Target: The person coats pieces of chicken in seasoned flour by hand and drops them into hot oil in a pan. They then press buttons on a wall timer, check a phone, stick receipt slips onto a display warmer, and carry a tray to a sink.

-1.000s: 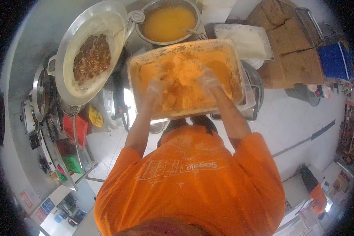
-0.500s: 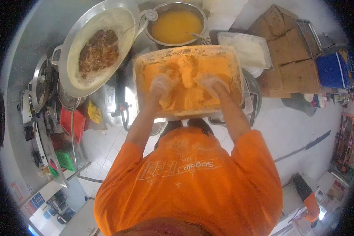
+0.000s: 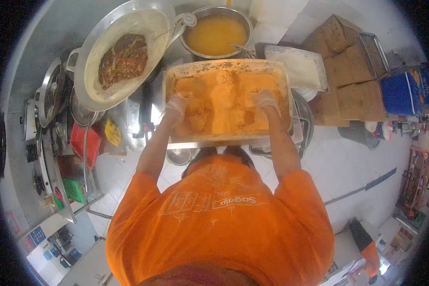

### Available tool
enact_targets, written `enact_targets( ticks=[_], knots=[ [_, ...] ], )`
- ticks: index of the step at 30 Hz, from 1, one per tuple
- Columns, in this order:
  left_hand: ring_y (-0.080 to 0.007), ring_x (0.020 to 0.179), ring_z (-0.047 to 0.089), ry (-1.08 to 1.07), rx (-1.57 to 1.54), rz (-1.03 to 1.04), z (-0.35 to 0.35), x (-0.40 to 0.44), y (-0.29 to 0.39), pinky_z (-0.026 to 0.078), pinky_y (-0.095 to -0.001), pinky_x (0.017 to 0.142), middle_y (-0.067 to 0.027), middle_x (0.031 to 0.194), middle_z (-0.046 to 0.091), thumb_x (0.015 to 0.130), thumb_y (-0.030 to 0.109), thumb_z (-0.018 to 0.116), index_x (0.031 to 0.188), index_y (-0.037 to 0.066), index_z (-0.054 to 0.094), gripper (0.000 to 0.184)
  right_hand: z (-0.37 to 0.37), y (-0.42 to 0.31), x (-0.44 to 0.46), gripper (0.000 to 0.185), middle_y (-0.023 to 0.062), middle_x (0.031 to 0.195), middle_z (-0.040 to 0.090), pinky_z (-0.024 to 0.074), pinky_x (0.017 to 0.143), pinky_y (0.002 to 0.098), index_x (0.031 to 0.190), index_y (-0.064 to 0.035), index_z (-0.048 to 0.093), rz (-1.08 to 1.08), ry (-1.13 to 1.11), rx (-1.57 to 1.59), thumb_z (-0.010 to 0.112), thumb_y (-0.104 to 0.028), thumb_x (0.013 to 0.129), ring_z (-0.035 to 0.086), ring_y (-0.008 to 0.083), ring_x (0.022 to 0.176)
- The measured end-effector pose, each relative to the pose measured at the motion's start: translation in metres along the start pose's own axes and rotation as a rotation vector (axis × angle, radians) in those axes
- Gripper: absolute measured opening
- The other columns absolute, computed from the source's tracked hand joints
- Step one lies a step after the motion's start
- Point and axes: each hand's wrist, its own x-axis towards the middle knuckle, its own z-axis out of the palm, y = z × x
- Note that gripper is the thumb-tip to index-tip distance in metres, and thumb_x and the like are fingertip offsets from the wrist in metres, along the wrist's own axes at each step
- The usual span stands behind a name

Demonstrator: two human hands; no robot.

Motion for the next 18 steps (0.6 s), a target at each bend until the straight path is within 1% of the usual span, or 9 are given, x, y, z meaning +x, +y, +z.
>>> enact_targets(
  ticks=[2,3,5,7,9,11,15,17,18],
  knots=[
    [-0.0300,0.103,0.058,0.072,-0.086,-0.023,0.005,0.001,-0.005,0.046,-0.0333,0.090,-0.0138,0.105,0.064,0.075,0.005,0.055,0.109,0.005,0.061,0.034,-0.005,-0.006,-0.005,0.040,0.0257,0.105,0.062,0.0461,0.085,0.0409,0.106,0.0012,0.062,-0.003,0.041,0.049,0.061,-0.028,0.079,0.059,0.0375,0.100],
    [-0.0301,0.104,0.058,0.104,-0.206,-0.032,0.007,-0.001,-0.004,0.046,-0.0337,0.089,-0.0140,0.105,0.064,0.075,0.004,0.055,0.110,0.004,0.061,0.035,0.000,-0.007,-0.007,0.039,0.0260,0.105,0.062,0.0465,0.084,0.0405,0.106,0.0017,0.062,-0.029,0.131,0.206,0.062,-0.027,0.078,0.059,0.0378,0.099],
    [-0.0303,0.104,0.059,0.084,-0.181,-0.025,0.005,0.001,-0.004,0.047,-0.0345,0.089,-0.0146,0.105,0.064,0.075,0.005,0.055,0.111,0.004,0.061,0.036,0.007,-0.012,-0.009,0.039,0.0262,0.103,0.062,0.0470,0.083,0.0396,0.105,0.0026,0.062,-0.084,0.289,0.421,0.064,-0.023,0.077,0.059,0.0381,0.097],
    [-0.0306,0.103,0.060,-0.044,0.098,0.015,-0.027,-0.001,0.012,0.048,-0.0353,0.088,-0.0155,0.105,0.064,0.076,0.008,0.056,0.112,0.003,0.061,0.036,-0.003,-0.036,-0.024,0.038,0.0256,0.102,0.063,0.0474,0.082,0.0385,0.105,0.0036,0.061,-0.131,0.387,0.424,0.064,-0.021,0.077,0.060,0.0375,0.097],
    [-0.0308,0.101,0.061,-0.247,-0.240,-0.305,-0.058,-0.005,0.036,0.049,-0.0361,0.085,-0.0158,0.105,0.064,0.079,0.012,0.054,0.109,0.004,0.063,0.032,0.000,-0.053,-0.033,0.032,0.0247,0.094,0.061,0.0464,0.076,0.0388,0.098,0.0033,0.060,-0.149,0.459,0.422,0.063,-0.019,0.075,0.059,0.0372,0.089],
    [-0.0310,0.098,0.061,-0.219,-0.326,-0.354,-0.064,-0.009,0.042,0.049,-0.0367,0.083,-0.0158,0.102,0.064,0.080,0.014,0.053,0.109,0.006,0.064,0.032,0.009,-0.056,-0.027,0.024,0.0238,0.082,0.058,0.0443,0.069,0.0404,0.087,0.0020,0.057,-0.160,0.517,0.499,0.061,-0.017,0.073,0.056,0.0376,0.077],
    [-0.0313,0.088,0.061,0.259,0.010,0.074,-0.008,-0.029,0.029,0.049,-0.0375,0.079,-0.0148,0.093,0.064,0.081,0.017,0.051,0.114,0.009,0.061,0.035,0.013,-0.042,-0.016,0.022,0.0228,0.078,0.056,0.0431,0.065,0.0421,0.081,0.0015,0.056,-0.213,0.491,0.464,0.060,-0.018,0.073,0.055,0.0375,0.073],
    [-0.0308,0.085,0.060,0.298,0.138,0.157,0.014,-0.026,0.022,0.049,-0.0374,0.079,-0.0143,0.090,0.063,0.081,0.017,0.051,0.116,0.009,0.060,0.036,0.011,-0.035,-0.020,0.023,0.0236,0.082,0.058,0.0443,0.068,0.0425,0.085,0.0015,0.058,-0.192,0.515,0.332,0.059,-0.021,0.077,0.057,0.0374,0.077],
    [-0.0302,0.084,0.060,0.217,0.183,0.128,0.022,-0.019,0.016,0.048,-0.0371,0.080,-0.0142,0.090,0.062,0.081,0.017,0.051,0.116,0.008,0.059,0.037,0.009,-0.038,-0.023,0.025,0.0196,0.086,0.060,0.0452,0.071,0.0401,0.089,0.0004,0.059,-0.210,0.446,0.320,0.057,-0.023,0.081,0.057,0.0332,0.079]
  ],
)
